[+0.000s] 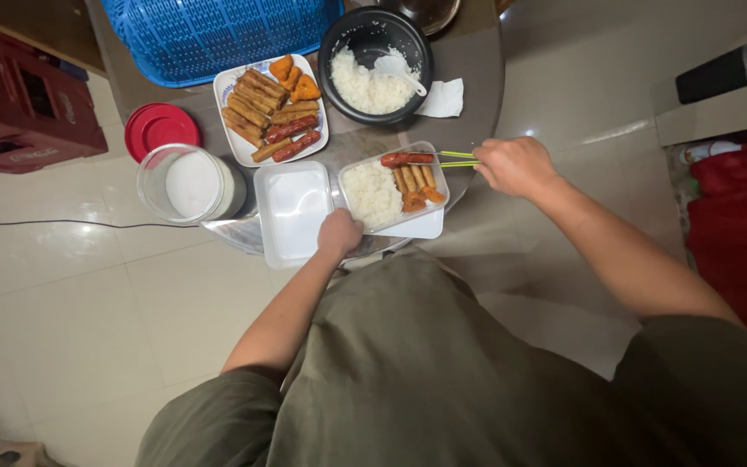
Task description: The person prepares food containers by scooping cooked rice from a pot and using tongs to transfer fried spring rolls and sausages into the containers alongside the rice.
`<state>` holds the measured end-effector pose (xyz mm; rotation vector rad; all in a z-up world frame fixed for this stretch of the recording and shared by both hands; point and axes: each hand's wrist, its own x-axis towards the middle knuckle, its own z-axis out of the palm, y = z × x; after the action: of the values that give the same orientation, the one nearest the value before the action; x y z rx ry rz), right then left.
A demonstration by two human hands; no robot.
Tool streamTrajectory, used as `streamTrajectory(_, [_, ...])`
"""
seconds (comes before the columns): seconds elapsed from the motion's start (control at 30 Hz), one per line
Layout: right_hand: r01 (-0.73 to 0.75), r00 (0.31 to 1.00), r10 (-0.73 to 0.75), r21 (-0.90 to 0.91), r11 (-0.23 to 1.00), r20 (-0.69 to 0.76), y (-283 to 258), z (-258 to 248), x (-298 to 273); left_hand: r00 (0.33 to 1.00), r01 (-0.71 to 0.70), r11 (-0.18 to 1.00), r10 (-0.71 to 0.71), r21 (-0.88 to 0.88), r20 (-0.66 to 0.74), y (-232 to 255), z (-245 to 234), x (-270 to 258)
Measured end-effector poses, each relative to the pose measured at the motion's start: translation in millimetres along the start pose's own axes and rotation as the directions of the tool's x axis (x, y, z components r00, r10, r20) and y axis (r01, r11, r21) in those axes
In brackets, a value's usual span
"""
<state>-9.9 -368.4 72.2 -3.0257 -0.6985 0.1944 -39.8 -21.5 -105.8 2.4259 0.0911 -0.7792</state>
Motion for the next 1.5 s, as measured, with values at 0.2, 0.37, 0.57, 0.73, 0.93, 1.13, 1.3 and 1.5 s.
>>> streamTrajectory(0.2, [0.032, 1.0, -0.032, -0.037, 0.999, 0.0, 5.1, 5.6, 3.5, 1.0, 0.005, 1.0, -0.005, 0.011, 0.025, 2.7, -3.1, -1.5])
streamTrajectory(0.37, [0.058, 0.997, -0.061, -0.047, 0.997, -0.053, 10.5, 16.7, 6.9, 0.999, 0.004, 1.0, -0.005, 0.022, 0.032, 2.6, -3.0, 0.0])
streamTrajectory(0.57, [0.063, 0.997, -0.064, -0.023, 0.998, -0.046, 15.1, 26.4, 8.6, 1.0, 0.013, 1.0, -0.014, 0.017, 0.022, 0.3, -0.2, 0.0])
streamTrajectory(0.73, [0.026, 1.0, -0.026, -0.06, 0.998, -0.004, 11.8, 17.8, 9.4, 0.999, 0.031, 0.999, -0.031, 0.016, 0.033, 2.0, -2.5, -1.6])
streamTrajectory(0.93, [0.03, 1.0, -0.03, -0.064, 0.997, -0.003, 18.6, 18.9, 3.4, 0.999, 0.029, 0.999, -0.029, 0.019, 0.019, 5.1, -3.3, -3.2])
streamTrajectory(1.13, [0.013, 1.0, -0.013, -0.062, 0.998, -0.001, 19.3, 17.4, -1.7, 1.0, 0.028, 1.0, -0.028, 0.005, -0.004, 2.4, 0.9, -2.7])
streamTrajectory(1.3, [-0.093, 0.987, 0.12, 0.238, 0.967, -0.103, 9.1, 3.4, -8.7, 0.994, 0.11, 0.991, -0.11, -0.078, 0.007, 29.5, -39.3, -34.0])
streamTrajectory(1.5, [0.013, 0.982, 0.042, 0.282, 0.959, -0.186, -50.4, -31.4, 54.3, 0.988, 0.11, 0.982, -0.125, -0.156, -0.088, 10.5, -49.2, -37.8])
